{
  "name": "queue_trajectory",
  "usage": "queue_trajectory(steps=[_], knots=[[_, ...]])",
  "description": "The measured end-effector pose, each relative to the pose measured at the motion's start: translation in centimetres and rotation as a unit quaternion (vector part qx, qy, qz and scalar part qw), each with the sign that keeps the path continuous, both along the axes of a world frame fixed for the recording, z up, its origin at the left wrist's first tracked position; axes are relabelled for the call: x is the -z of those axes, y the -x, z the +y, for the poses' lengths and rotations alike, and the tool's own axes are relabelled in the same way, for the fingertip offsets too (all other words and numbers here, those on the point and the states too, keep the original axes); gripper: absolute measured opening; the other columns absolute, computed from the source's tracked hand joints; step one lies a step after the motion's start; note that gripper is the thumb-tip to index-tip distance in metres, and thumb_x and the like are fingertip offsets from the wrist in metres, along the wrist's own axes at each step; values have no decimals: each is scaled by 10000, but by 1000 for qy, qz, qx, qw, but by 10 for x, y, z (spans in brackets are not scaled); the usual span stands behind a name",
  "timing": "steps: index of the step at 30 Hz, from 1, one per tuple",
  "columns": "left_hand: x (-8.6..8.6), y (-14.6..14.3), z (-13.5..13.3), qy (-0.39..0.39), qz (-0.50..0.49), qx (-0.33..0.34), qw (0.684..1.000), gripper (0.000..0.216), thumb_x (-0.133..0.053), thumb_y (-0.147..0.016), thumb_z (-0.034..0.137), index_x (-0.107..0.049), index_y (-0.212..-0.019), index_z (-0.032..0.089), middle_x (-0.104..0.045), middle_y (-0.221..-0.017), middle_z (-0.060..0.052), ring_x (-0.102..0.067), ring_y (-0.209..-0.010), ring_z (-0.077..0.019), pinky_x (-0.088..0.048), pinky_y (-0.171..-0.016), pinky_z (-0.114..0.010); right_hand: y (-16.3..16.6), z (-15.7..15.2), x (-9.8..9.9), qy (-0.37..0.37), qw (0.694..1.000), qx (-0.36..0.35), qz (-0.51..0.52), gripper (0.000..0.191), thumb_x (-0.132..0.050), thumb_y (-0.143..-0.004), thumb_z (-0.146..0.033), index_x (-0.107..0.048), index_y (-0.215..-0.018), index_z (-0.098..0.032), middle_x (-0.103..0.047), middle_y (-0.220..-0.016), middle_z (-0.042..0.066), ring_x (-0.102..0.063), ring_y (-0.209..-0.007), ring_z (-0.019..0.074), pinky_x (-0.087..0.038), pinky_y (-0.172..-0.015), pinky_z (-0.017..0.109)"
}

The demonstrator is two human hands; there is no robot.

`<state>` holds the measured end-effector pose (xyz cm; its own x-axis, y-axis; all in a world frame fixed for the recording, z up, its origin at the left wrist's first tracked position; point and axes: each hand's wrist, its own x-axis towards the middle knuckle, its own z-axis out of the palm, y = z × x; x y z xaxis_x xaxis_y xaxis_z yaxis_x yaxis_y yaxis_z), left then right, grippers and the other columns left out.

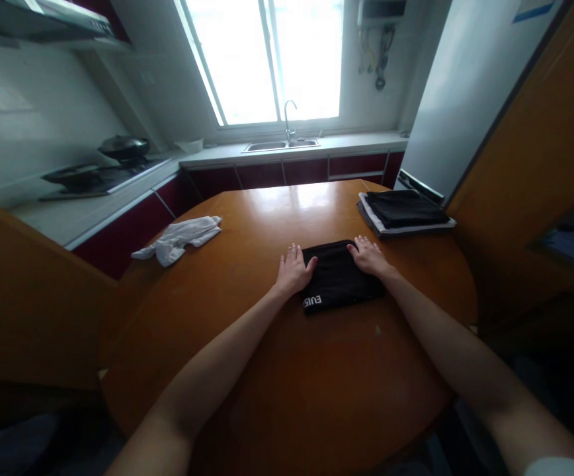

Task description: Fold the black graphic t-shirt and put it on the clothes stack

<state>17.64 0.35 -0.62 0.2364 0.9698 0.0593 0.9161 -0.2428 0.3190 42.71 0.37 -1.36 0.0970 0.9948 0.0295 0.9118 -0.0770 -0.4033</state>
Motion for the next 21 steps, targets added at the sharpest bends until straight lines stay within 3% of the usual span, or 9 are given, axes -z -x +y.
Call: queue_trajectory(steps=[4, 8, 12, 16, 21], knots=[[-10, 7, 9, -53, -56, -48, 996, 649, -217, -1054, 462, -321, -1573, 87, -288, -1642, -193, -230, -1544, -275, -209, -1242, -490, -7, 0, -13, -85, 995, 41, 34, 628, -204, -1038, -354, -465, -1493, -9, -472, -1537, 209, -417, -1449, 280, -301, -1198, 390], [-17, -9, -12, -82, -12, 81, 993, 606, -329, -1038, 405, -354, -1567, 110, -252, -1666, -151, -159, -1562, -260, -172, -1258, -463, 13, -8, -20, -165, 986, -3, 21, 570, -253, -1005, -256, -507, -1474, -58, -476, -1546, 166, -394, -1463, 242, -281, -1214, 395], [-12, -27, -36, -32, 53, 193, 979, 636, -343, -1035, 414, -321, -1581, 88, -179, -1679, -169, -109, -1567, -283, -160, -1257, -489, 40, -18, -14, -117, 987, -106, -38, 550, -316, -1005, -261, -463, -1518, -132, -343, -1635, 112, -252, -1531, 247, -198, -1241, 484], [-5, -26, -44, -40, 74, 207, 975, 700, -338, -1032, 491, -288, -1594, 77, -150, -1682, -179, -94, -1567, -298, -122, -1263, -497, 49, -24, -8, -57, 986, -136, -75, 573, -338, -1024, -327, -397, -1555, -119, -263, -1663, 136, -179, -1551, 287, -158, -1234, 560], [-3, -22, -48, -47, 80, 224, 970, 755, -330, -1016, 583, -266, -1608, 118, -140, -1688, -149, -83, -1570, -285, -112, -1267, -488, 47, -25, -11, -46, 988, -126, -81, 571, -328, -1034, -342, -373, -1570, -149, -239, -1673, 125, -154, -1557, 273, -149, -1236, 554]])
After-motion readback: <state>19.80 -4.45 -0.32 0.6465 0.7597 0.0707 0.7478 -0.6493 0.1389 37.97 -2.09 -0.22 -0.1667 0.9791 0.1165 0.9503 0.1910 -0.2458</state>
